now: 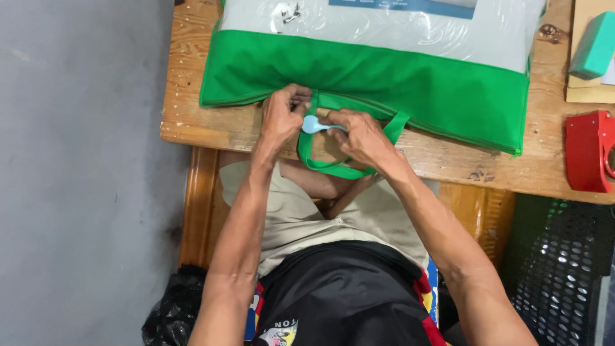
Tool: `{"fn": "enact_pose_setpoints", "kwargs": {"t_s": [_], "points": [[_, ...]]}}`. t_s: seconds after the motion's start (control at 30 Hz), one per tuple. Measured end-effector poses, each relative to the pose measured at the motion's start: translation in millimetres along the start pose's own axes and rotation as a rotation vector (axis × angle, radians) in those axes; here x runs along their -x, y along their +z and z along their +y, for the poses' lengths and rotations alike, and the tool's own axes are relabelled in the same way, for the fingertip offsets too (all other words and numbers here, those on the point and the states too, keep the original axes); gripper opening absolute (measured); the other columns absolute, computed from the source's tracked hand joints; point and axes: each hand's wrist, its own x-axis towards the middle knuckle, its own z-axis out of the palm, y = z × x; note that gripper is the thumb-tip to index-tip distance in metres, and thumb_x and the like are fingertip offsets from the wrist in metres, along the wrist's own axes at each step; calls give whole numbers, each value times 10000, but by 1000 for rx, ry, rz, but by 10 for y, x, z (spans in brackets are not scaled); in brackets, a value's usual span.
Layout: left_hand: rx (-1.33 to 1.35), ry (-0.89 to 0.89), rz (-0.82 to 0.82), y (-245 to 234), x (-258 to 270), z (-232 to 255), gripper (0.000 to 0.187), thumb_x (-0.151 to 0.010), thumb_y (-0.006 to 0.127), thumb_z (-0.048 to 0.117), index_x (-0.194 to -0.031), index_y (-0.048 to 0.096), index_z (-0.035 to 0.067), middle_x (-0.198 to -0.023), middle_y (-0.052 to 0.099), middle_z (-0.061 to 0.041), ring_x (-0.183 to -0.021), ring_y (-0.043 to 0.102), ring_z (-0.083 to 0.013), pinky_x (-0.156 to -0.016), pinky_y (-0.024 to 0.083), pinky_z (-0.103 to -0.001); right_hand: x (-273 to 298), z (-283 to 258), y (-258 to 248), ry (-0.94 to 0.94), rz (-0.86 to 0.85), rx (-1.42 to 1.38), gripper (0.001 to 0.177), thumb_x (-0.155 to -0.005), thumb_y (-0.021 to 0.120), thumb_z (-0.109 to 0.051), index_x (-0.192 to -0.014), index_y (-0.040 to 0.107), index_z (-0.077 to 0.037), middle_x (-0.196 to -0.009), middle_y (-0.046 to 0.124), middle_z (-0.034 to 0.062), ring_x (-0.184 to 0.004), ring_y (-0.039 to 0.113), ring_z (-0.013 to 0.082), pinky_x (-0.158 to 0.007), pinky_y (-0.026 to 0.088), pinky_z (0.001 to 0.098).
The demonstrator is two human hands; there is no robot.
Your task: Packaging a pillow into a green bag and sealing it with a small component
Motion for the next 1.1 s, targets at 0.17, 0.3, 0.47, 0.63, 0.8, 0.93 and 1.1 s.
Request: {"fn": "enact_pose_setpoints", "kwargs": {"t_s": [0.17,0.3,0.47,0.63,0.8,0.93,1.1], "points": [[-116,-177,105,-11,399,52,300,-859,716,200,-1149,723,125,-1002,775,-98,-1001,736,-299,-888,577,-463,-29,181,115,42,40,54,93,-950,670,-168,-1038,654,-194,-864,662,103,-883,689,365,-766,545,476],[-78,-293,105,44,647,236,468,-764,817,218,-1198,692,93,-1016,767,-131,-980,756,-296,-882,595,-454,-16,108,89,93,50,28,83,-985,627,-171,-1065,639,-151,-918,667,156,-938,678,427,-811,540,522],[-93,-277,164,75,685,339,607,-692,893,186,-1238,655,66,-1043,727,-173,-1040,712,-390,-926,562,-511,22,-40,-7,83,48,-24,120,-983,622,-158,-1100,647,-149,-944,668,188,-976,662,456,-830,533,546],[-28,-316,175,143,642,313,514,-735,833,161,-1207,638,108,-965,744,-104,-956,748,-305,-886,575,-475,109,-30,-54,73,70,-155,210,-981,622,-123,-1188,658,-124,-1007,690,239,-1018,661,492,-869,528,566],[34,-272,188,134,624,268,312,-806,691,103,-1117,690,115,-911,767,-107,-922,759,-323,-874,574,-453,268,-185,-92,-45,209,-172,464,-837,875,-390,-1066,642,-59,-801,625,149,-799,662,363,-736,537,467],[18,-307,171,221,526,-36,303,-821,721,181,-1123,695,172,-901,769,-46,-904,765,-236,-864,577,-422,356,-293,60,-57,23,-121,418,-739,899,-265,-949,636,-17,-818,647,221,-837,668,462,-743,528,539],[242,-282,250,358,394,-525,231,-862,716,159,-1087,702,108,-872,774,-73,-821,759,-181,-754,589,-344,425,-226,354,143,-102,-17,180,-818,745,-219,-941,628,-159,-763,660,68,-782,710,338,-674,538,456]]}}
